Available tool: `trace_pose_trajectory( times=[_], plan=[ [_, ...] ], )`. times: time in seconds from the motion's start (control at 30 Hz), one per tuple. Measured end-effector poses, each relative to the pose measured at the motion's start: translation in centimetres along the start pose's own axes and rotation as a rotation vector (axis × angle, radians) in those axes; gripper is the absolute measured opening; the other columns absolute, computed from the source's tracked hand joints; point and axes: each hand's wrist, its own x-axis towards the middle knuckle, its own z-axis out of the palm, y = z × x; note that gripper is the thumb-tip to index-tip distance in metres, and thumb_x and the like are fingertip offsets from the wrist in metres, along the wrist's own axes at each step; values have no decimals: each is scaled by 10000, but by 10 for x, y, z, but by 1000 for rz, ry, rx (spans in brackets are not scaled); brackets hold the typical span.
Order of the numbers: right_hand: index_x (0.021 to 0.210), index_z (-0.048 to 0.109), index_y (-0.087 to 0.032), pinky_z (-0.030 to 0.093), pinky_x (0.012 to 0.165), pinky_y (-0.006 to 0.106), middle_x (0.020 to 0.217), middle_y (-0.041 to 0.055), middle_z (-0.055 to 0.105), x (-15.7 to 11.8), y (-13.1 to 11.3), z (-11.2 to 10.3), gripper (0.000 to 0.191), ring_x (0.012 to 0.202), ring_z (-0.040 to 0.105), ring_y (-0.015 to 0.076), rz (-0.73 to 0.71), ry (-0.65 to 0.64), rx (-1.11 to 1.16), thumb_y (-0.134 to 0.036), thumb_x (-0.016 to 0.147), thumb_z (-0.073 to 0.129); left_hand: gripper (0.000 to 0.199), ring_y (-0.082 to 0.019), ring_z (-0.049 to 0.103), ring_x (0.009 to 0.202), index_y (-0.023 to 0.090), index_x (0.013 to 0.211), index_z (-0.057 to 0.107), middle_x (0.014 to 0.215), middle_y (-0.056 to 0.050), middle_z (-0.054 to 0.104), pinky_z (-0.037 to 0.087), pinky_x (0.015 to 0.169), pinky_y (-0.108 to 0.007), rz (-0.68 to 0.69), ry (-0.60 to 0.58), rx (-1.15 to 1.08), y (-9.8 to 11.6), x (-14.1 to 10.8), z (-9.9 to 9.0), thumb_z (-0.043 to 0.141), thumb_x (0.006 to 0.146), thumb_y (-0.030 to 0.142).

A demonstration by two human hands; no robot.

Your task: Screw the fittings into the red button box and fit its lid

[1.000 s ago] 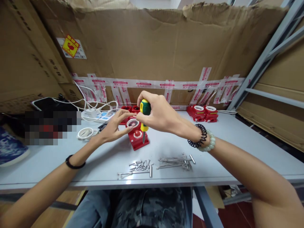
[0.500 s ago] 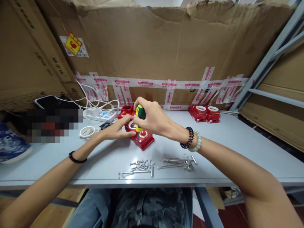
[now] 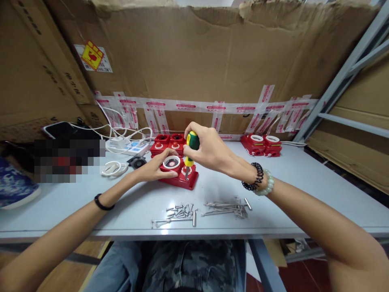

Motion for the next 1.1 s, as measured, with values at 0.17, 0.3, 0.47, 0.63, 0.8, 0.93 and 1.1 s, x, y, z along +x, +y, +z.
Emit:
trace_pose_trajectory(
  times=[0.17, 0.3, 0.47, 0.63, 0.8, 0.93, 1.1],
  plan=[
    [854, 548, -169, 359, 536, 238, 666, -27, 554, -4, 4, -1, 124, 572, 461, 93, 20, -30, -15, -203, 742, 586, 458, -218, 580, 960, 205, 1093, 499, 1079, -56, 569, 484, 854, -362, 38, 20, 22, 4, 0, 2, 685, 783, 485],
    [847, 549, -169, 354, 532, 233, 660, -33, 543, -4, 4, -4, 125, 567, 447, 86, 21, 19, -10, -214, 744, 604, 450, -223, 583, 953, 200, 1075, 513, 1067, -57, 574, 488, 853, -368, 36, 25, 43, 5, 0, 2, 680, 783, 498],
    [850, 548, -168, 360, 549, 238, 658, -35, 536, -4, 5, -6, 130, 568, 436, 84, 35, 31, -22, -215, 746, 612, 451, -215, 577, 944, 198, 1071, 516, 1061, -53, 572, 486, 840, -357, 44, 26, 43, 4, 0, 2, 685, 781, 499],
    [846, 550, -169, 373, 575, 250, 682, -24, 555, -3, 6, -4, 129, 581, 446, 89, 38, 41, -33, -229, 752, 614, 443, -209, 573, 939, 203, 1064, 513, 1057, -49, 566, 485, 839, -357, 45, 25, 49, 4, 0, 3, 687, 783, 497],
    [838, 561, -167, 371, 575, 259, 678, -17, 570, -3, 7, -5, 120, 576, 453, 98, 64, 57, -76, -240, 757, 611, 441, -210, 570, 929, 197, 1060, 517, 1055, -57, 569, 487, 839, -364, 48, 34, 55, 3, 1, 3, 686, 783, 495],
    [810, 552, -170, 348, 551, 257, 658, -15, 566, -3, 8, -4, 104, 554, 444, 100, 76, 70, -116, -253, 770, 602, 442, -213, 572, 925, 196, 1059, 521, 1048, -60, 573, 492, 835, -367, 49, 33, 56, 4, 1, 3, 683, 780, 499],
    [764, 518, -176, 284, 521, 261, 584, -15, 526, -3, 1, -1, 261, 498, 383, 98, 99, 82, -310, -408, 796, 633, 452, -222, 580, 939, 204, 1074, 513, 1060, -66, 577, 494, 844, -379, 50, 33, 56, 3, 1, 4, 677, 779, 504]
  ],
)
